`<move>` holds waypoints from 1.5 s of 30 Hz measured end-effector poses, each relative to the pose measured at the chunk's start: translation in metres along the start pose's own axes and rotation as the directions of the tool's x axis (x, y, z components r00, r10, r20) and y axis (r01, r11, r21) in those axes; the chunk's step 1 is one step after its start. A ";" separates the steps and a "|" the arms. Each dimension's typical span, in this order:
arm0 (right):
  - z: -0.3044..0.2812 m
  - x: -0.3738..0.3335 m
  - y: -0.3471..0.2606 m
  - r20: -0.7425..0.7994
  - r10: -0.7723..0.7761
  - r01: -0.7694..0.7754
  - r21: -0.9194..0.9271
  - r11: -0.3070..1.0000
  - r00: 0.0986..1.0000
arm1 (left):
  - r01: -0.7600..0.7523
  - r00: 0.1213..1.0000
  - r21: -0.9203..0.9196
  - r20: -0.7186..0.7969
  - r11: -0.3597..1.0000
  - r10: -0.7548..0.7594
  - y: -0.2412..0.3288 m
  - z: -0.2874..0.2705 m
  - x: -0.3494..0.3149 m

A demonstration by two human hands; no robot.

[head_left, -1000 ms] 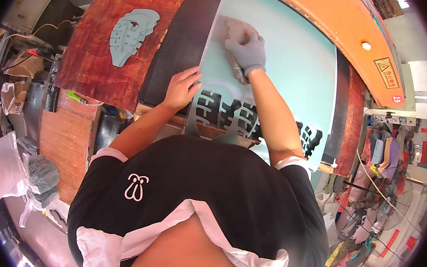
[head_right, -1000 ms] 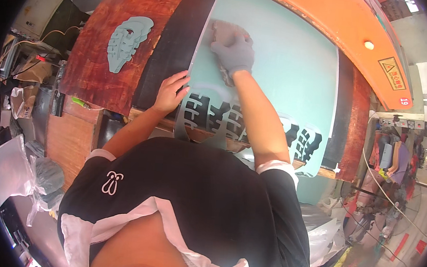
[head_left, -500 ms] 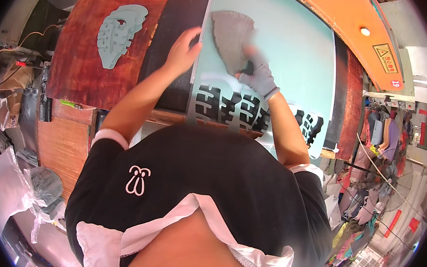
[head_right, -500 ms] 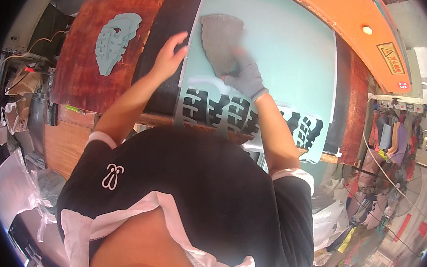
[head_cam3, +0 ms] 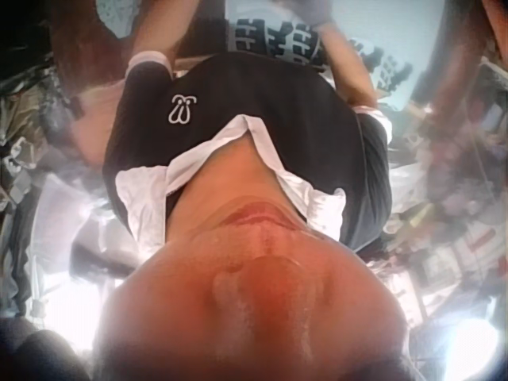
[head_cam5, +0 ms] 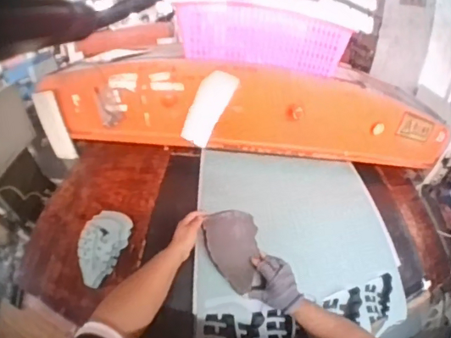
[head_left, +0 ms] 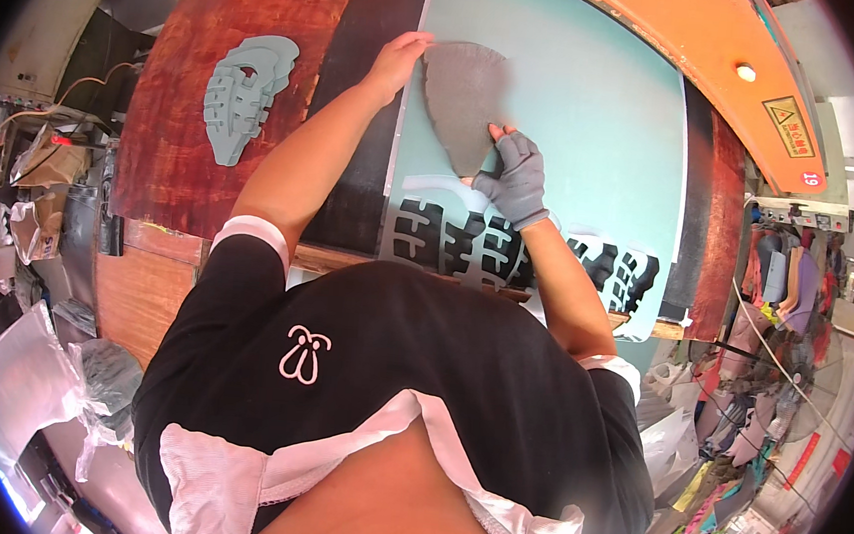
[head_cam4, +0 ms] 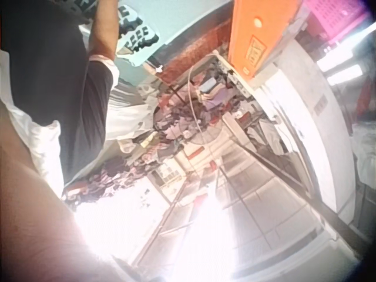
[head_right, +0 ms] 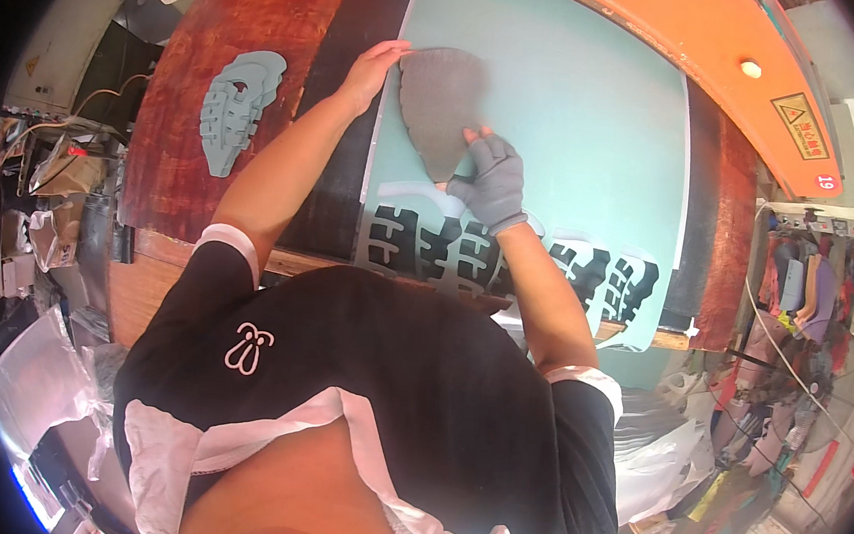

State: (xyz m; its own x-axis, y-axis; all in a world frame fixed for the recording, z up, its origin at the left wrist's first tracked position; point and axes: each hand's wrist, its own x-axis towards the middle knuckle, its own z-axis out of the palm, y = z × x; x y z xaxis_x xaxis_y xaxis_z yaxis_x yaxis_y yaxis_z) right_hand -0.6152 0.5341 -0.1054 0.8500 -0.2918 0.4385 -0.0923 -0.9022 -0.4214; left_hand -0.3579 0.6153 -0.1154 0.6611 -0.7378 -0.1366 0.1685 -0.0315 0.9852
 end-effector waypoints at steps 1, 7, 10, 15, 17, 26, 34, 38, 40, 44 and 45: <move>-0.001 0.001 -0.001 -0.011 -0.006 0.006 -0.010 1.000 1.000 | -0.010 1.000 0.010 -0.007 1.000 0.010 0.000 0.001 -0.001; -0.005 0.002 -0.005 0.103 0.087 -0.093 0.052 0.994 0.991 | -0.103 0.994 -0.073 0.023 0.992 0.105 -0.007 -0.002 -0.008; -0.018 -0.018 -0.003 0.033 0.138 -0.140 0.088 0.986 0.990 | -0.190 0.978 0.134 -0.057 0.973 0.199 -0.014 -0.015 -0.036; -0.087 -0.116 -0.003 -0.138 0.377 -0.390 -0.083 0.917 0.916 | -0.311 0.905 0.621 -0.039 0.720 0.424 -0.024 -0.054 -0.160; -0.111 -0.162 -0.004 -0.257 0.407 -0.449 -0.131 0.884 0.877 | -0.394 0.867 0.695 0.063 0.602 0.495 -0.029 -0.057 -0.221; -0.102 -0.213 0.015 -0.462 0.214 -0.396 -0.341 0.853 0.861 | -0.478 0.733 0.834 0.205 0.277 0.649 -0.048 -0.032 -0.274; -0.095 -0.202 0.035 -0.397 0.163 -0.310 -0.341 0.888 0.903 | -0.317 0.717 0.908 0.041 0.274 0.696 -0.075 -0.028 -0.265; -0.136 -0.187 0.070 -0.413 0.162 -0.190 -0.026 0.982 0.896 | -0.241 0.740 0.908 -0.056 0.342 0.670 -0.090 -0.032 -0.255; -0.194 -0.170 0.094 -0.683 0.243 -0.236 0.107 0.966 0.689 | -0.142 0.741 0.932 -0.123 0.332 0.661 -0.094 -0.033 -0.253; -0.282 -0.121 0.136 -0.709 0.482 -0.218 0.435 0.874 0.514 | -0.123 0.700 0.936 -0.153 0.329 0.697 -0.103 -0.033 -0.252; -0.290 -0.116 0.145 -0.664 0.469 -0.185 0.453 0.872 0.583 | -0.135 0.694 0.932 -0.153 0.337 0.703 -0.106 -0.034 -0.250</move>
State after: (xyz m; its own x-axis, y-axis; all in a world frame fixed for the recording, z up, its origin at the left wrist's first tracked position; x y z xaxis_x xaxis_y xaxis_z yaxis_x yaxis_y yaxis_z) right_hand -0.8775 0.3449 0.0124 0.1077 -0.8039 0.5849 -0.0026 -0.5886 -0.8085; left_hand -0.5166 0.8257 -0.1896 0.6896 -0.4311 0.5819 -0.7139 -0.5394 0.4465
